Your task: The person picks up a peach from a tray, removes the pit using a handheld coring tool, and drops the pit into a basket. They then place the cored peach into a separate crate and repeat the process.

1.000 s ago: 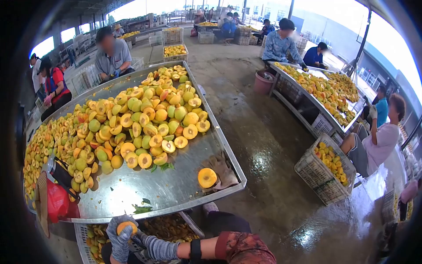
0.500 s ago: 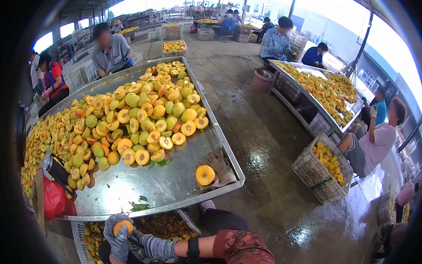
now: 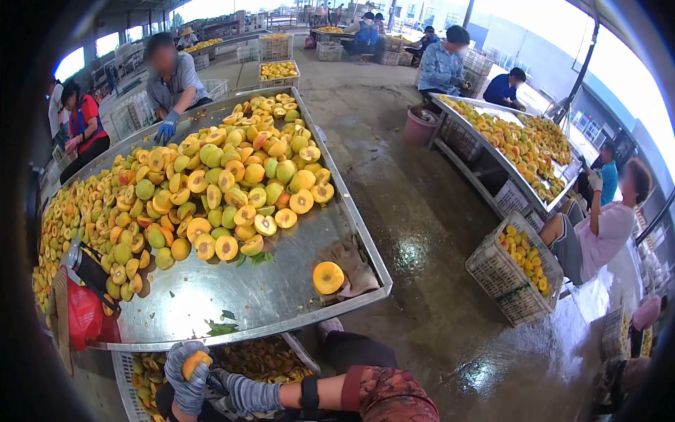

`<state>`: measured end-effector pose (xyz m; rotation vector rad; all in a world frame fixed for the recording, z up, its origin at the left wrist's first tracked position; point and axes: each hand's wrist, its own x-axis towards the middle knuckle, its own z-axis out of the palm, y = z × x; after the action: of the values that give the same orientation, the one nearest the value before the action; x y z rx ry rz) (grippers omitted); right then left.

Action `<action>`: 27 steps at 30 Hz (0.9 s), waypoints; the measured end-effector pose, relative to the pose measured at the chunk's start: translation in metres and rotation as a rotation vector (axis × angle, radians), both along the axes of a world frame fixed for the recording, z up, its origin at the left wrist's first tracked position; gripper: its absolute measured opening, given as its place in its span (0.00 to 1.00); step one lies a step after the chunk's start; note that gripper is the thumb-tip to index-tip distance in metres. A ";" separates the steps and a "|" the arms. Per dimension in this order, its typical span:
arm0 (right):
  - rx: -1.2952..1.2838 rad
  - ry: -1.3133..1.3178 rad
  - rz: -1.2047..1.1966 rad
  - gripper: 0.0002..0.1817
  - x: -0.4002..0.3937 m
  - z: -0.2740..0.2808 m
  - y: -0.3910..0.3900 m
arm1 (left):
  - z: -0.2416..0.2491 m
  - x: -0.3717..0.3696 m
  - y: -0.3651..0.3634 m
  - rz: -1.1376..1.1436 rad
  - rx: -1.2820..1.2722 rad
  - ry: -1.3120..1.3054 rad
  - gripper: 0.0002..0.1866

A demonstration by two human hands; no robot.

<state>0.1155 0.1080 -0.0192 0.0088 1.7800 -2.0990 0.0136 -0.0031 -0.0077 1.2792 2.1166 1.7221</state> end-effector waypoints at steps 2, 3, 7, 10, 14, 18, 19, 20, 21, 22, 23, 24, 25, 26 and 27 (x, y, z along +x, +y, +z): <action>0.176 0.010 -0.002 0.37 -0.001 -0.009 -0.007 | -0.009 0.001 -0.001 0.022 0.022 -0.093 0.17; 0.175 0.007 0.002 0.37 0.000 -0.009 -0.007 | -0.008 0.003 0.000 0.046 0.043 -0.185 0.17; 0.154 0.102 -0.029 0.37 0.000 -0.028 -0.014 | 0.017 -0.003 0.004 -0.109 -0.065 -0.462 0.12; 0.084 0.137 -0.043 0.37 -0.001 -0.032 -0.015 | 0.015 -0.004 0.005 -0.092 -0.089 -0.434 0.10; 0.047 -0.004 -0.012 0.38 -0.004 -0.026 -0.013 | 0.014 -0.008 0.003 -0.108 -0.084 -0.119 0.12; 0.190 -0.056 0.018 0.39 -0.005 -0.014 -0.009 | 0.014 0.000 0.006 -0.017 -0.047 -0.378 0.12; 0.024 -0.019 -0.044 0.39 -0.004 -0.018 -0.011 | 0.010 0.000 0.005 -0.018 -0.045 -0.381 0.12; -0.142 0.019 -0.105 0.39 -0.004 -0.023 -0.013 | 0.004 -0.002 0.003 -0.032 -0.012 -0.482 0.13; -0.140 0.017 -0.104 0.39 -0.003 -0.029 -0.016 | 0.002 -0.003 0.002 -0.045 0.021 -0.583 0.13; -0.175 0.045 -0.117 0.39 -0.003 -0.035 -0.019 | 0.003 -0.001 0.003 -0.044 0.021 -0.584 0.13; -0.209 0.071 -0.130 0.39 -0.003 -0.040 -0.021 | 0.007 0.002 0.005 -0.029 0.046 -0.518 0.13; -0.211 0.067 -0.128 0.39 -0.003 -0.035 -0.020 | 0.008 0.004 0.006 -0.012 0.071 -0.452 0.12; -0.056 0.034 -0.064 0.38 -0.004 -0.027 -0.016 | 0.005 0.004 0.004 -0.012 0.070 -0.453 0.12; 0.099 0.002 -0.001 0.38 -0.004 -0.021 -0.013 | 0.000 0.003 0.002 0.010 0.057 -0.351 0.12; 0.100 0.002 -0.001 0.38 -0.005 -0.019 -0.011 | 0.001 0.002 0.003 0.032 0.044 -0.249 0.11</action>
<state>0.1107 0.0967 -0.0380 0.0342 1.8852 -2.0091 0.0159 0.0000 -0.0071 0.9852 1.9775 1.8424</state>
